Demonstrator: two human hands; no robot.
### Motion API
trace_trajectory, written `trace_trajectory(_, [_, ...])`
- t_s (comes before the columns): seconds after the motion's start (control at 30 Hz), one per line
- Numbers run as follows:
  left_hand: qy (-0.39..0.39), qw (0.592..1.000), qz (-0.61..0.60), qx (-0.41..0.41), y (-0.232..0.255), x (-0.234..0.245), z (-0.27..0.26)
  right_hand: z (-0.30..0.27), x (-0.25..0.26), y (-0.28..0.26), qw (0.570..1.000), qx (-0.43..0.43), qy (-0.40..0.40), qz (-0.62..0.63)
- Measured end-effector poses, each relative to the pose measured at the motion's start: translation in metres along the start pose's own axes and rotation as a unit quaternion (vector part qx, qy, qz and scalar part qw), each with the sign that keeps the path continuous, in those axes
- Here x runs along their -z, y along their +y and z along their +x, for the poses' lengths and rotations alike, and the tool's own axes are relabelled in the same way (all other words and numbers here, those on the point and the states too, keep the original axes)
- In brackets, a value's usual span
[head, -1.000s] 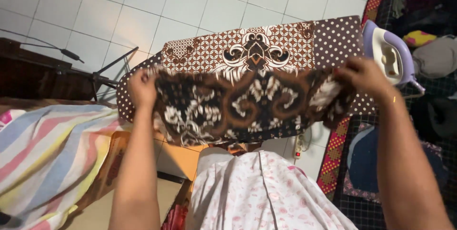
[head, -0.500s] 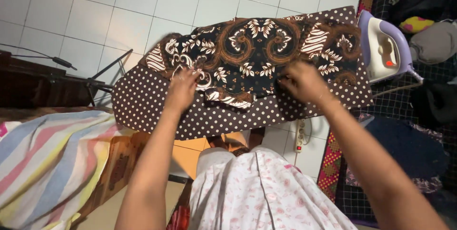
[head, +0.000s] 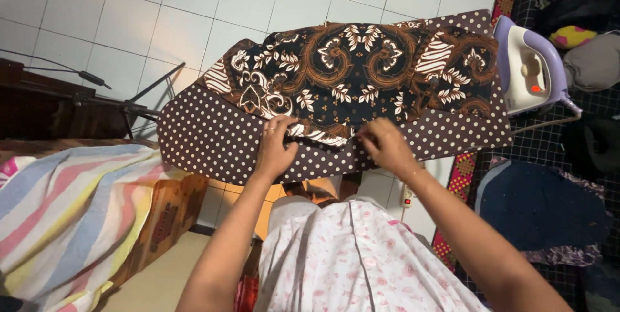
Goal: The person irons a patterned dress laid out on an ironing board. They repeatedly smooth the fabric with their hands and move the iron across different sections, adjusting the garment as needed.
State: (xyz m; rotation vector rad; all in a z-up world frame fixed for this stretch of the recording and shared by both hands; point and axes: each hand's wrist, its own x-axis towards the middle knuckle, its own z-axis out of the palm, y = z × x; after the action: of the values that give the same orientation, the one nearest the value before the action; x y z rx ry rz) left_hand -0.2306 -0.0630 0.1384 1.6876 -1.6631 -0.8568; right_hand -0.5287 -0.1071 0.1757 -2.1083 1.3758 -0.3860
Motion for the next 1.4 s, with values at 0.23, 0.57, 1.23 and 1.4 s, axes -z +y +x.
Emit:
trace_trajectory(0.23, [-0.1,0.99,0.097,-0.007,-0.017,0.011,0.019,0.003,-0.027,-0.032,0.999,-0.028,-0.037,0.024])
trace_trajectory(0.57, [-0.167,0.985,-0.03,0.024,-0.032,0.016,0.036,0.019,-0.036,0.013,0.911,-0.145,-0.118,0.369])
trace_trajectory(1.23, [-0.259,0.945,-0.136,0.148,-0.064,-0.028,0.031,0.028,-0.036,0.065,0.862,-0.264,-0.243,0.357])
trace_trajectory(1.4, [-0.177,0.969,0.099,0.142,-0.002,-0.015,0.02,0.018,-0.038,0.031,0.96,-0.149,-0.157,0.179])
